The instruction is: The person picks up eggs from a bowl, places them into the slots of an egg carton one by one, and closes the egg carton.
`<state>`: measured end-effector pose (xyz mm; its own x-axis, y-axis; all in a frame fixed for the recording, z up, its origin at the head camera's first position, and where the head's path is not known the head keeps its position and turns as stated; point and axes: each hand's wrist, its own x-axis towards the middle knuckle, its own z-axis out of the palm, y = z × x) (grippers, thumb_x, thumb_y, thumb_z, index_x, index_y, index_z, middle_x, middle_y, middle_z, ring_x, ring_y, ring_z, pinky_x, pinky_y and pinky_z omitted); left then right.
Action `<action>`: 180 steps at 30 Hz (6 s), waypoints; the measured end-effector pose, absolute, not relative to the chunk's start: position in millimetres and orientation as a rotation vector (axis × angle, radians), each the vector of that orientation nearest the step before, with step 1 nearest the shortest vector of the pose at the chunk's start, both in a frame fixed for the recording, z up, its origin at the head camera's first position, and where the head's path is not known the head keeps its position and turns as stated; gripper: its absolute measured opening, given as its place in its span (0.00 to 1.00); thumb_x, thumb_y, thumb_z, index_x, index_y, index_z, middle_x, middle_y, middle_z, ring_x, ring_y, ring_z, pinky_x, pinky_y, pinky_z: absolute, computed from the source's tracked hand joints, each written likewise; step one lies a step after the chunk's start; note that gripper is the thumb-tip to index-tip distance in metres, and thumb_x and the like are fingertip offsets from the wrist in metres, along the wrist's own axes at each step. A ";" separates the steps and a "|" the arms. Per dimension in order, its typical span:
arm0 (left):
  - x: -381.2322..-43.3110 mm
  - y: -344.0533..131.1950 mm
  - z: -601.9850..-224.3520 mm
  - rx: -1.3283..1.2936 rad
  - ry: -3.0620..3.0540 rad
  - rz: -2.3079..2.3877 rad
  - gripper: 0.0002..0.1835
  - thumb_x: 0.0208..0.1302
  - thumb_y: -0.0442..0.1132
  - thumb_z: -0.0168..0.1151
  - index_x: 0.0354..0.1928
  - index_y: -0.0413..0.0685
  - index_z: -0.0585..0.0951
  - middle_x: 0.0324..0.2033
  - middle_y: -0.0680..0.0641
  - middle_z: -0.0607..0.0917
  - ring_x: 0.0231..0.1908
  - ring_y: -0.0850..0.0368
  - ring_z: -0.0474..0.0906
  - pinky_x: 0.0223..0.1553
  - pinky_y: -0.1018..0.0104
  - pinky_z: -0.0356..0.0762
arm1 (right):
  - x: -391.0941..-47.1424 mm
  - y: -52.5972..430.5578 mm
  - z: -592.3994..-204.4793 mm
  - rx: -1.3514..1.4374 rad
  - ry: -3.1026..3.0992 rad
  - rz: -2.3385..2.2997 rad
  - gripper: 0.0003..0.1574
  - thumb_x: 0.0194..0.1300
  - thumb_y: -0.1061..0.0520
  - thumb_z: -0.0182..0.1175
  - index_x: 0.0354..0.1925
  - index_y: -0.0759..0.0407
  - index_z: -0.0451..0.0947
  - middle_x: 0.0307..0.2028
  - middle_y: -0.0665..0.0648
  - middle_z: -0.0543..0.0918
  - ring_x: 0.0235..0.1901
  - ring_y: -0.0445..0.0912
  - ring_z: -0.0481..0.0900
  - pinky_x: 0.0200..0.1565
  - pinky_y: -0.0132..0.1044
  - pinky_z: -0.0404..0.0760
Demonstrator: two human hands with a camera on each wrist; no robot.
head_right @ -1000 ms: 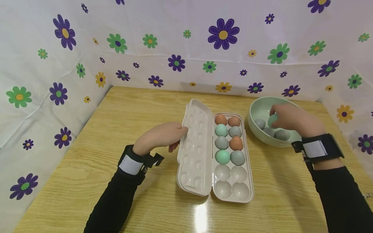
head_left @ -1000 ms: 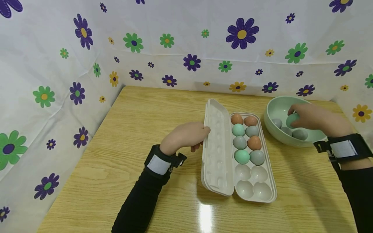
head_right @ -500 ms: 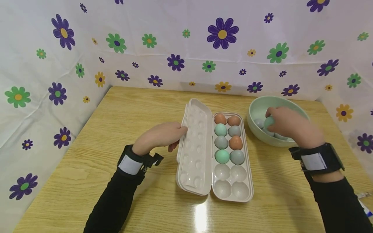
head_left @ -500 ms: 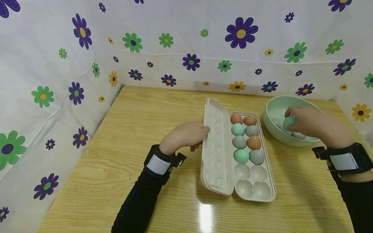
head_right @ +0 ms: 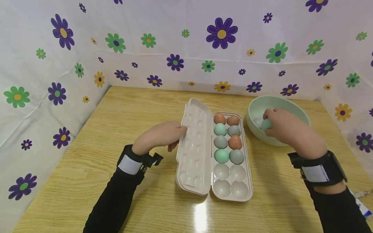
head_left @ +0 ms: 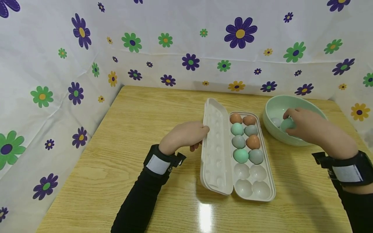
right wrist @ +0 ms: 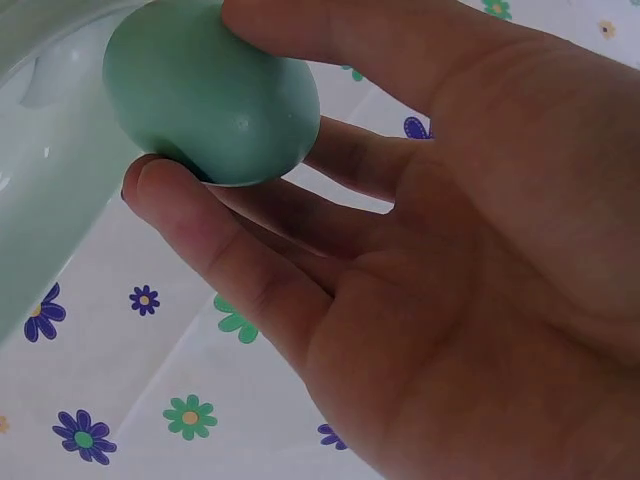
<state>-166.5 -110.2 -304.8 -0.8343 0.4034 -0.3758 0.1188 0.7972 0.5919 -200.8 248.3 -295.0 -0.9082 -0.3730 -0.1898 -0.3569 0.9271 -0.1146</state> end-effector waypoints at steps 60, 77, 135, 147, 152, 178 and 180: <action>-168.0 -110.4 -305.7 0.403 2.481 0.786 0.24 0.78 0.46 0.35 0.27 0.49 0.75 0.16 0.51 0.76 0.18 0.55 0.75 0.30 0.65 0.71 | -114.8 160.4 -318.3 -1.113 2.832 -0.396 0.25 0.54 0.64 0.75 0.48 0.53 0.76 0.44 0.50 0.76 0.41 0.43 0.76 0.44 0.40 0.81; -167.2 -110.2 -306.7 0.414 2.493 0.787 0.22 0.77 0.45 0.36 0.28 0.48 0.76 0.16 0.52 0.76 0.17 0.56 0.76 0.28 0.65 0.70 | -108.4 148.1 -340.7 -1.146 2.720 -0.247 0.28 0.51 0.59 0.79 0.49 0.53 0.77 0.44 0.50 0.74 0.31 0.37 0.71 0.34 0.29 0.77; -168.7 -110.2 -306.8 0.423 2.492 0.772 0.23 0.77 0.46 0.36 0.29 0.45 0.78 0.16 0.52 0.76 0.19 0.52 0.78 0.29 0.65 0.71 | -107.0 146.5 -356.6 -1.144 2.742 -0.241 0.25 0.51 0.58 0.79 0.46 0.51 0.78 0.42 0.49 0.75 0.37 0.42 0.77 0.38 0.34 0.81; -168.1 -110.1 -307.2 0.409 2.501 0.755 0.25 0.78 0.47 0.35 0.30 0.45 0.79 0.16 0.51 0.77 0.22 0.48 0.81 0.30 0.64 0.72 | -120.6 155.0 -331.7 -1.048 2.779 -0.362 0.16 0.62 0.57 0.71 0.47 0.56 0.78 0.43 0.54 0.74 0.31 0.39 0.73 0.34 0.32 0.77; -168.1 -109.7 -307.1 0.407 2.499 0.772 0.24 0.78 0.47 0.35 0.27 0.49 0.76 0.16 0.51 0.76 0.18 0.55 0.77 0.29 0.65 0.71 | -137.9 162.0 -314.2 -0.928 2.794 -0.328 0.12 0.67 0.54 0.67 0.48 0.54 0.80 0.43 0.53 0.80 0.35 0.41 0.77 0.37 0.37 0.80; -167.3 -110.7 -306.9 0.403 2.498 0.780 0.23 0.78 0.47 0.36 0.27 0.49 0.76 0.16 0.51 0.76 0.18 0.55 0.76 0.29 0.64 0.72 | -263.9 230.5 -311.5 -0.665 2.872 -0.217 0.11 0.68 0.61 0.56 0.42 0.70 0.78 0.34 0.64 0.83 0.32 0.52 0.78 0.37 0.49 0.77; -167.5 -110.7 -306.7 0.400 2.498 0.778 0.23 0.78 0.47 0.36 0.28 0.49 0.76 0.17 0.51 0.76 0.18 0.55 0.76 0.30 0.64 0.72 | -267.5 237.7 -313.4 -0.633 2.860 -0.218 0.12 0.68 0.60 0.56 0.43 0.70 0.78 0.36 0.65 0.83 0.34 0.52 0.78 0.38 0.49 0.77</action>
<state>-167.5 -110.7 -306.7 -0.8370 0.4080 -0.3645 0.1289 0.7946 0.5933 -267.5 237.7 -313.4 -0.8875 -0.4300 -0.1657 -0.4000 0.8974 -0.1864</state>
